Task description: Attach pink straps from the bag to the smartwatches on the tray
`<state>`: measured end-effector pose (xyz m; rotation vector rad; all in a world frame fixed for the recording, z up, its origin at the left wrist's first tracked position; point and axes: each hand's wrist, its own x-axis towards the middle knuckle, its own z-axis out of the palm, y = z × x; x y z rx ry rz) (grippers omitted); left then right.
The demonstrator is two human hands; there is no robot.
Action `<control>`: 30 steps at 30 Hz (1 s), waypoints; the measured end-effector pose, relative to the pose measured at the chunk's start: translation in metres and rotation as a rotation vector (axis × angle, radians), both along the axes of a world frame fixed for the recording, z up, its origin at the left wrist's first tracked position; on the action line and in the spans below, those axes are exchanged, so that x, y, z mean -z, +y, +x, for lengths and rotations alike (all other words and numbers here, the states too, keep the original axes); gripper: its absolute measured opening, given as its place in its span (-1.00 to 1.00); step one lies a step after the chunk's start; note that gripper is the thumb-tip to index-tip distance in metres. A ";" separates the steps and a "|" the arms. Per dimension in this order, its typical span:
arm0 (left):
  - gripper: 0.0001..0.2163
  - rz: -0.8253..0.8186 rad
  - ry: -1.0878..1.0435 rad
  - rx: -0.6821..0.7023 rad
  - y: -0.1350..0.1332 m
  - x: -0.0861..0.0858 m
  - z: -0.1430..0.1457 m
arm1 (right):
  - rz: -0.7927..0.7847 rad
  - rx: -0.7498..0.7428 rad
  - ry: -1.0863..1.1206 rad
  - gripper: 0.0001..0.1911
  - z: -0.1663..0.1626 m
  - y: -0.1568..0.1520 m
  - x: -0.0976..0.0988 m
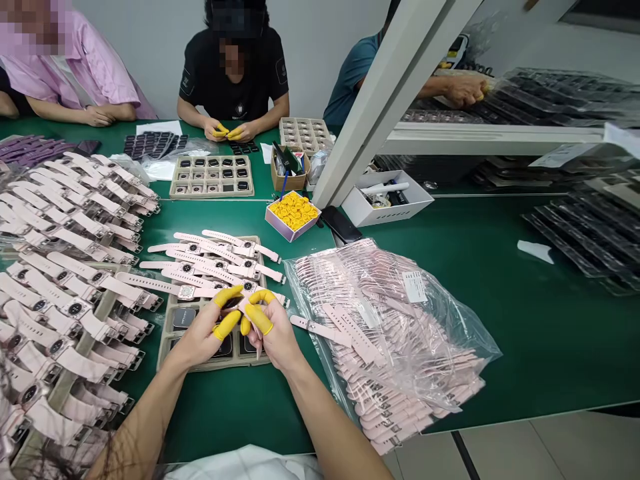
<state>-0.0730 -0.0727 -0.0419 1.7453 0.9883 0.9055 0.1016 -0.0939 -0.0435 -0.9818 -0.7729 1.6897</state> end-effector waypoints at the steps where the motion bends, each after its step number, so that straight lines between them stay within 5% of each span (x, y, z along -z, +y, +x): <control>1: -0.64 -0.013 -0.043 -0.033 0.000 -0.001 0.001 | 0.018 -0.001 -0.008 -0.59 0.000 0.000 0.001; 7: -0.72 -0.022 -0.329 -0.221 0.005 -0.003 0.007 | -0.075 -0.262 0.027 -0.57 0.003 -0.002 0.003; 11: -0.66 -0.124 -0.664 -0.542 0.018 -0.005 -0.009 | -0.197 -0.487 -0.021 -0.56 0.014 0.000 0.000; 14: -0.62 -0.149 -0.733 -0.721 0.025 -0.006 -0.020 | -0.119 -0.411 -0.134 -0.61 0.021 0.004 0.001; 18: -0.63 -0.313 -0.461 -0.390 0.016 0.000 -0.008 | 0.031 -0.180 -0.089 -0.62 0.016 0.005 0.005; 21: -0.68 -0.124 -0.203 -0.135 0.006 0.008 0.006 | 0.038 -0.232 -0.010 -0.63 0.009 0.001 0.007; 24: -0.61 0.130 -0.018 -0.009 0.002 0.011 0.008 | -0.012 -0.309 0.007 -0.63 0.005 -0.004 0.007; 30: -0.58 0.198 0.052 0.086 0.004 0.008 0.000 | -0.056 -0.259 0.097 -0.69 0.005 -0.002 -0.001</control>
